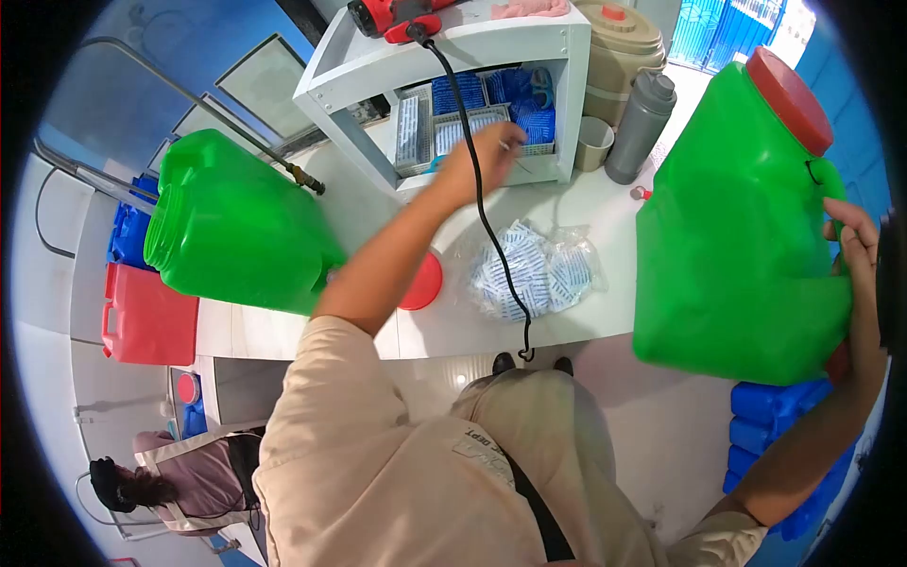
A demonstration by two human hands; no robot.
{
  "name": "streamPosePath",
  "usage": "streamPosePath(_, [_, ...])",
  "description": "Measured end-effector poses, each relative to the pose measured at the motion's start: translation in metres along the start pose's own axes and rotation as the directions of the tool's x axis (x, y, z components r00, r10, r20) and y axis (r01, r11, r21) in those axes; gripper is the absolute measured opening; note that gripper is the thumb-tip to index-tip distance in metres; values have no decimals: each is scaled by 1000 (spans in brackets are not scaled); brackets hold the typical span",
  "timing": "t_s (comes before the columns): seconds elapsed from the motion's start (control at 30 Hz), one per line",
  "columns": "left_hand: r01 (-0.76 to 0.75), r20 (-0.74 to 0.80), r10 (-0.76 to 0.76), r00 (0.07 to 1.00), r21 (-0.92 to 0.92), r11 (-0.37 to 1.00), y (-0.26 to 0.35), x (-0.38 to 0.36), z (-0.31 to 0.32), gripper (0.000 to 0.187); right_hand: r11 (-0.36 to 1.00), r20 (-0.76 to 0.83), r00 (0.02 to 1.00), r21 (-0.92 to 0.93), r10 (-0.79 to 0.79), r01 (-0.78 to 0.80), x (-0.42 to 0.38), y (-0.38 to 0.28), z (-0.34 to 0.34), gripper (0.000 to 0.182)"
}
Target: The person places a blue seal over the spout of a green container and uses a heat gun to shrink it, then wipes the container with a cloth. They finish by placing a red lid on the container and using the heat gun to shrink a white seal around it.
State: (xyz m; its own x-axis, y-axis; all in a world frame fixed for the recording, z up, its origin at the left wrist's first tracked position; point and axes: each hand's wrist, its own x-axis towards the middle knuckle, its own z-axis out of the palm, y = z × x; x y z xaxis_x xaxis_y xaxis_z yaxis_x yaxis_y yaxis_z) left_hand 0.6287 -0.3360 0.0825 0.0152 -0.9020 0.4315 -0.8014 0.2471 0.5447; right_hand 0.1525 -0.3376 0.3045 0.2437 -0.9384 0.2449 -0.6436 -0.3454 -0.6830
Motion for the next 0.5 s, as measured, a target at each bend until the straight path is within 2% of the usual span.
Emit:
streamPosePath(0.03, [-45,-21,48,999,113,993,-20,3,-22,22,994,27,999,-102,-42,44,1,1,-1,28])
streamPosePath(0.07, [-28,-61,39,997,167,986,-26,2,-44,19,994,30,999,-99,-41,44,0,1,1,28])
streamPosePath(0.13, [108,-78,-87,993,337,935,-42,10,-76,18,1000,-59,998,8,6,-6,-3,-1,8,30])
streamPosePath(0.17, [242,-53,-242,969,413,878,-40,16,-86,22,1000,-54,999,11,6,-5,-2,0,8,30])
streamPosePath(0.23, [272,-97,-256,962,457,847,-81,24,-86,22,996,-65,998,-95,-5,-1,2,6,4,31])
streamPosePath(0.27, [277,-98,-262,960,460,844,-88,27,-85,22,996,-59,998,-92,-6,1,3,9,1,31])
streamPosePath(0.33, [314,14,-447,894,693,649,-98,36,-80,23,988,30,999,-150,-34,38,7,11,-6,32])
streamPosePath(0.37, [315,12,-447,895,692,650,-106,40,-79,23,988,29,999,-151,-36,40,7,11,-6,32])
streamPosePath(0.43, [280,158,-670,726,821,497,-118,46,-76,27,968,-5,995,-230,-104,100,6,13,-2,33])
streamPosePath(0.5, [317,108,-656,747,809,495,-123,39,-75,31,948,-28,988,-287,-152,138,10,21,-1,34])
